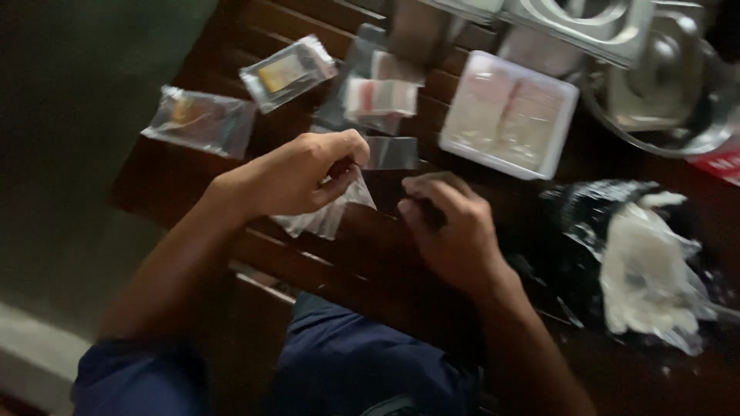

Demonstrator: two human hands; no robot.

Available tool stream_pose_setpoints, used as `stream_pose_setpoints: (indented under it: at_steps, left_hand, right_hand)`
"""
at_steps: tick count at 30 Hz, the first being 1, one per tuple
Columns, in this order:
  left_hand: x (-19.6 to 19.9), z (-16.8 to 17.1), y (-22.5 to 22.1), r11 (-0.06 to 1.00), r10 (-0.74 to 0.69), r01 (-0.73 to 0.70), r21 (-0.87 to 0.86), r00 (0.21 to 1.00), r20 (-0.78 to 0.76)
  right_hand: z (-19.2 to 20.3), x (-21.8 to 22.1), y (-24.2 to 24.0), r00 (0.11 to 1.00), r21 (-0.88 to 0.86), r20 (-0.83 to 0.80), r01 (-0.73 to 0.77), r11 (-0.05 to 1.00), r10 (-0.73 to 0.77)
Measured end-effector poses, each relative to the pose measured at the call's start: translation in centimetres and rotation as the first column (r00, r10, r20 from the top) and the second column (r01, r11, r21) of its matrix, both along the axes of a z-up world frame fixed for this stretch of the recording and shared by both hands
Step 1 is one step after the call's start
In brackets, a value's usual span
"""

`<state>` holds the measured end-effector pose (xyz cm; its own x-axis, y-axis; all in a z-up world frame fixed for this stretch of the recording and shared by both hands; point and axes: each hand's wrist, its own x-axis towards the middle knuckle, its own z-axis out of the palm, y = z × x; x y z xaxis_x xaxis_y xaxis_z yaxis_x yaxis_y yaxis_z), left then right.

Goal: Portioning a white creamy substance from a bowl into small plastic zip-lock bags using a spoon.

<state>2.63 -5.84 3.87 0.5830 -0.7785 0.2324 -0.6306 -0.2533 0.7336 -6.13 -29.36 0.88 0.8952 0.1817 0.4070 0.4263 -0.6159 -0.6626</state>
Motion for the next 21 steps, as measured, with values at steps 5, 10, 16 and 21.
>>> stream_pose_setpoints:
  at_steps: [5, 10, 16, 21]
  left_hand:
    - [0.4, 0.9, -5.1, 0.994, -0.102, 0.100, -0.049, 0.994, -0.039]
    - [0.6, 0.9, -9.9, 0.985, -0.166, 0.168, -0.046, 0.985, 0.052]
    - [0.3, 1.4, -14.6, 0.972, -0.218, 0.223, -0.074, 0.973, 0.078]
    - [0.2, 0.5, -16.8, 0.963, -0.242, 0.252, -0.095, 0.964, 0.112]
  right_hand:
    - [1.9, -0.1, -4.1, 0.999, 0.016, -0.038, 0.032, 0.999, -0.031]
    - [4.6, -1.2, -6.6, 0.998, 0.022, -0.060, 0.022, 1.000, -0.020]
    - [5.7, -2.0, -9.4, 0.999, 0.016, -0.013, 0.046, 0.999, -0.045]
    - [5.9, -2.4, -10.8, 0.994, 0.001, -0.020, 0.110, 0.994, -0.110]
